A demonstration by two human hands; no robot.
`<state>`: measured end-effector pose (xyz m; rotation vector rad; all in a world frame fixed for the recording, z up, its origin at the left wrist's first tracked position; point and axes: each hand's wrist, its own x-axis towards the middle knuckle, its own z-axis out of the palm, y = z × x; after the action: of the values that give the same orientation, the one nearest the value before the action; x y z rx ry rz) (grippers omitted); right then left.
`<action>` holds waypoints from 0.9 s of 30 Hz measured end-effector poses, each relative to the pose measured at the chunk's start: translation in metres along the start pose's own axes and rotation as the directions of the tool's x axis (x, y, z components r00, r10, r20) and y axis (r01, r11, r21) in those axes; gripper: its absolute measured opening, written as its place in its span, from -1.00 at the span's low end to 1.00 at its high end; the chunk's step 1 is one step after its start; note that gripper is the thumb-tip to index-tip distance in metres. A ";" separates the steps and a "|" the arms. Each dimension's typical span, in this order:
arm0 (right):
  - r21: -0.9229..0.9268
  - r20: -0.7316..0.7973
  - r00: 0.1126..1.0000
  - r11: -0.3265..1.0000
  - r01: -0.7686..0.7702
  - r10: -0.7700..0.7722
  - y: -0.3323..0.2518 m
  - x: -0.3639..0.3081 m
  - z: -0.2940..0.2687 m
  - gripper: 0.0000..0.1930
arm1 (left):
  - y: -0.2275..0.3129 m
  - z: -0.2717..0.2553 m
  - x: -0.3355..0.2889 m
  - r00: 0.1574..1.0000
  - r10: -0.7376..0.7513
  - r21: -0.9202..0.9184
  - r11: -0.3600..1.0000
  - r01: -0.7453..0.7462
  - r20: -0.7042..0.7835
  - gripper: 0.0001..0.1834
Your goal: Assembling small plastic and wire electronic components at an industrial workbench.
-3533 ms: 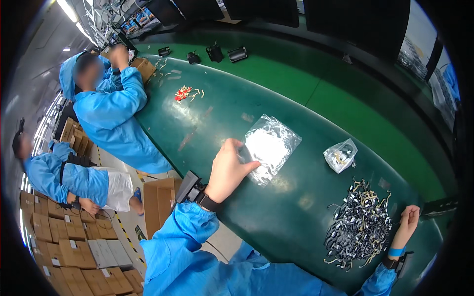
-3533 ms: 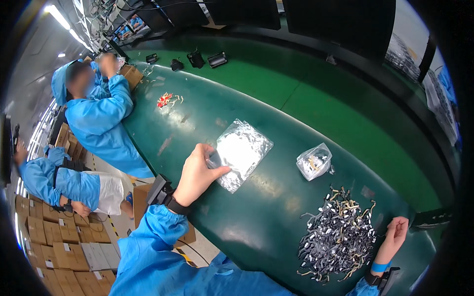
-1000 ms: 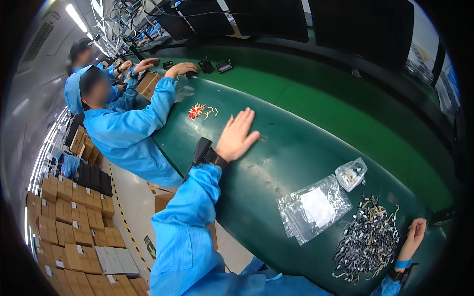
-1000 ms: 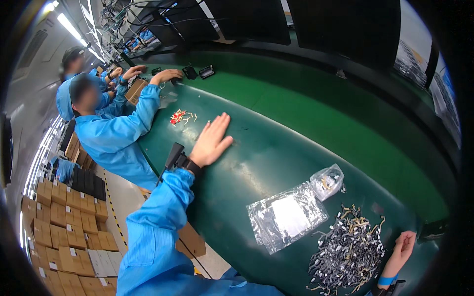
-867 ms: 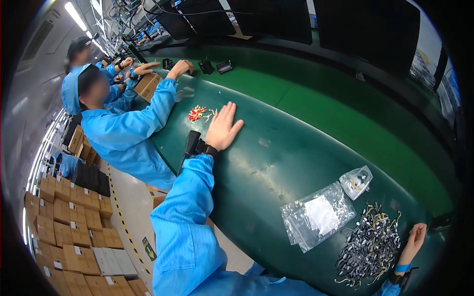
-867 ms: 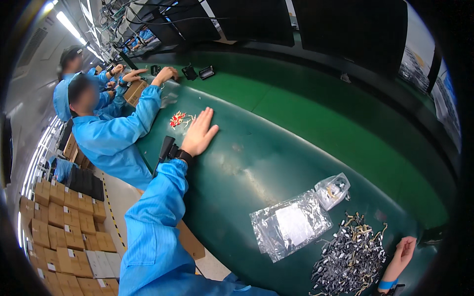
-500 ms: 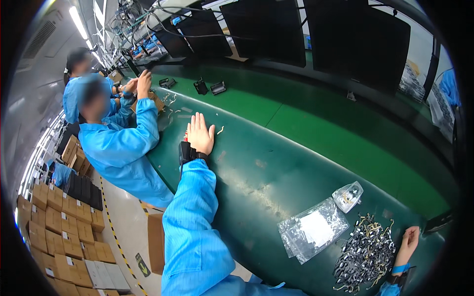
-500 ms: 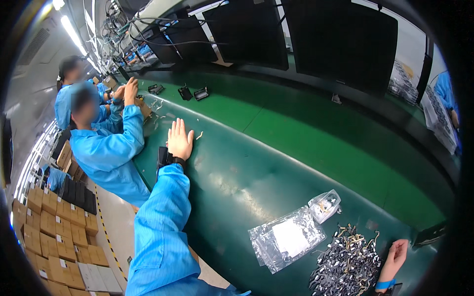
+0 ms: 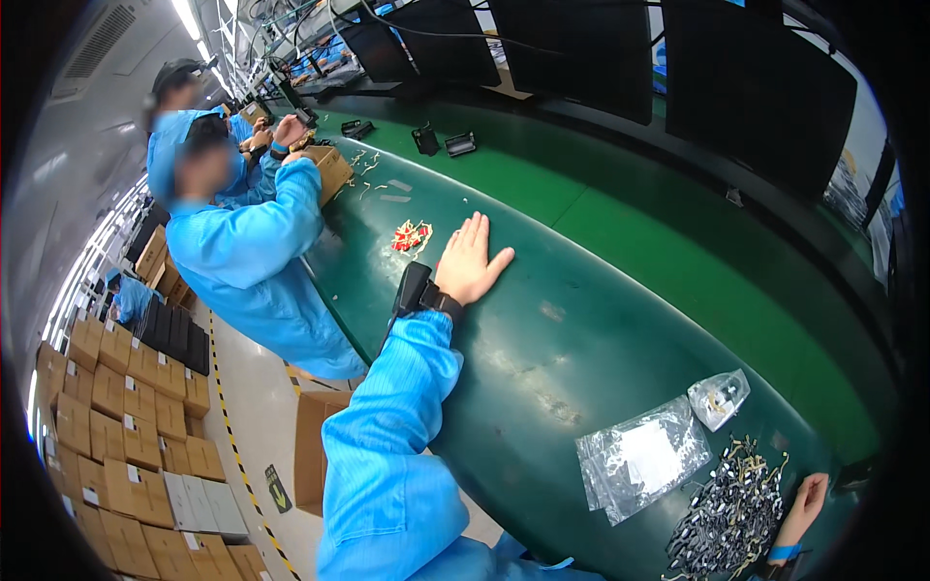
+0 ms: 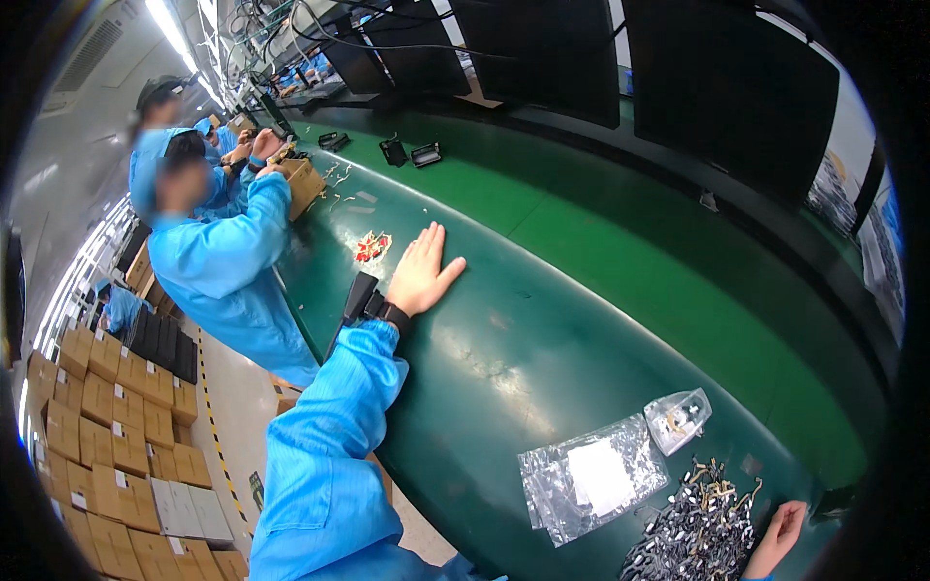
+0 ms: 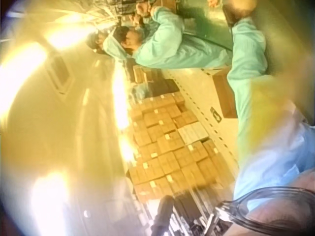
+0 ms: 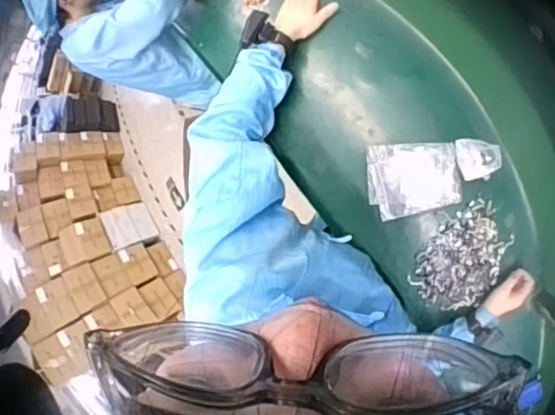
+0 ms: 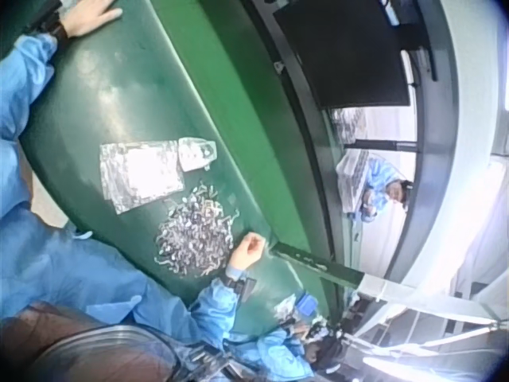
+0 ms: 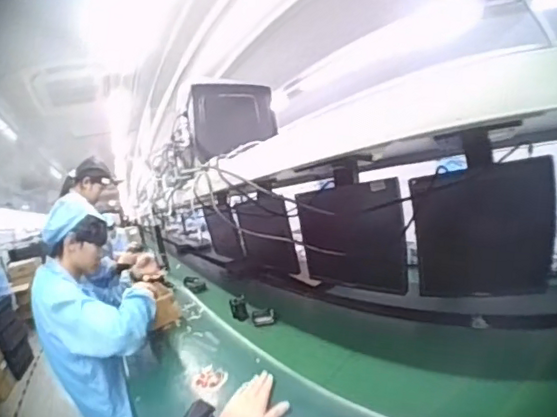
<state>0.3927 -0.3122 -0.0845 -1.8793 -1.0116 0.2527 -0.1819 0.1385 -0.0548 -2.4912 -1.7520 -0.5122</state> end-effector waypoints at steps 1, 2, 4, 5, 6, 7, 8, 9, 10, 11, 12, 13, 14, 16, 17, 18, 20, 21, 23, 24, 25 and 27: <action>-0.024 -0.011 1.000 1.000 -0.005 0.005 0.008 0.001 -0.002 -0.91 | -0.010 0.003 0.008 0.999 -0.047 -0.002 0.999 0.047 -0.002 -0.10; -0.027 -0.006 1.000 1.000 0.013 -0.013 0.013 0.001 -0.004 -0.92 | -0.019 0.003 0.013 0.996 -0.092 -0.002 0.996 0.092 0.010 -0.08; -0.036 -0.015 0.999 0.999 0.030 -0.030 0.017 -0.001 -0.007 -0.93 | -0.038 0.006 0.025 0.986 -0.167 0.011 0.986 0.167 0.008 -0.07; -0.044 -0.025 0.999 0.998 0.043 -0.044 0.016 0.000 -0.009 -0.93 | -0.046 0.005 0.031 0.979 -0.202 0.020 0.979 0.202 0.011 -0.07; -0.057 -0.045 0.999 0.998 0.029 -0.031 0.014 -0.002 -0.008 -0.91 | -0.053 0.004 0.034 0.967 -0.254 0.033 0.967 0.253 0.013 -0.06; -0.057 -0.047 0.998 0.998 0.033 -0.035 0.016 -0.001 -0.010 -0.91 | -0.063 0.006 0.037 0.955 -0.297 0.043 0.954 0.296 -0.003 -0.07; -0.075 -0.019 0.999 0.997 0.027 -0.029 0.020 -0.001 -0.012 -0.90 | -0.071 0.004 0.038 0.938 -0.346 0.060 0.936 0.346 -0.016 -0.06; -0.091 0.010 1.000 0.996 0.023 -0.022 0.022 -0.001 -0.013 -0.89 | -0.076 0.003 0.038 0.918 -0.394 0.078 0.915 0.396 -0.032 -0.06; -0.084 0.007 1.000 0.996 0.028 -0.028 0.021 -0.001 -0.012 -0.89 | -0.082 0.005 0.036 0.908 -0.411 0.079 0.906 0.417 -0.078 -0.09; -0.082 0.014 0.999 0.996 0.031 -0.030 0.019 0.000 -0.009 -0.88 | -0.086 0.009 0.035 0.907 -0.412 0.082 0.904 0.419 -0.089 -0.09; -0.077 0.023 0.999 0.996 0.034 -0.032 0.017 0.000 -0.005 -0.87 | -0.090 0.013 0.032 0.911 -0.370 0.077 0.918 0.388 -0.180 -0.13; -0.075 0.031 0.999 0.997 0.037 -0.035 0.015 0.003 -0.001 -0.86 | -0.088 0.016 0.030 0.908 -0.324 0.074 0.932 0.355 -0.267 -0.17; -0.072 0.016 0.999 0.997 0.038 -0.037 0.014 0.002 -0.004 -0.86 | -0.068 0.010 0.028 0.907 -0.215 0.059 0.966 0.253 -0.361 -0.24; -0.075 0.011 0.999 0.996 -0.040 0.041 0.014 0.001 -0.006 -0.86 | -0.031 -0.006 0.010 0.935 -0.111 -0.040 0.994 0.104 -0.336 -0.26; -0.075 0.014 0.999 0.996 -0.044 0.045 0.014 0.001 -0.007 -0.86 | -0.012 -0.014 -0.005 0.950 -0.058 -0.066 0.997 0.040 -0.306 -0.26; -0.080 0.007 1.000 0.997 0.008 -0.007 0.015 0.001 -0.008 -0.86 | 0.006 -0.028 -0.024 0.974 0.004 -0.069 0.997 -0.021 -0.228 -0.25; -0.080 0.003 0.998 0.995 0.061 -0.061 0.018 0.003 -0.006 -0.86 | 0.027 -0.044 -0.057 0.995 0.074 -0.042 0.996 -0.077 -0.066 -0.22; -0.072 0.000 0.997 0.995 0.072 -0.073 0.022 0.004 -0.006 -0.86 | 0.033 -0.047 -0.073 0.997 0.072 -0.006 0.997 -0.072 0.020 -0.20; -0.058 0.007 0.996 0.995 0.085 -0.085 0.026 0.006 -0.006 -0.86 | 0.030 -0.053 -0.092 0.995 -0.012 0.007 1.000 0.011 0.103 -0.19; -0.065 0.024 0.998 0.996 0.062 -0.060 0.025 0.006 -0.008 -0.86 | 0.023 -0.054 -0.096 0.990 -0.058 0.025 0.998 0.055 0.129 -0.18; -0.071 0.041 0.999 0.997 0.039 -0.036 0.024 0.006 -0.009 -0.86 | 0.015 -0.054 -0.099 0.983 -0.104 0.044 0.994 0.099 0.154 -0.18; -0.072 0.066 0.997 0.997 0.032 -0.027 0.023 0.006 -0.008 -0.87 | -0.005 -0.052 -0.091 0.989 -0.106 0.014 0.994 0.105 0.104 -0.18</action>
<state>0.4132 -0.3179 -0.0979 -1.9313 -1.1046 0.2640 -0.2263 0.0455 -0.0337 -2.4727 -1.9276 -0.3856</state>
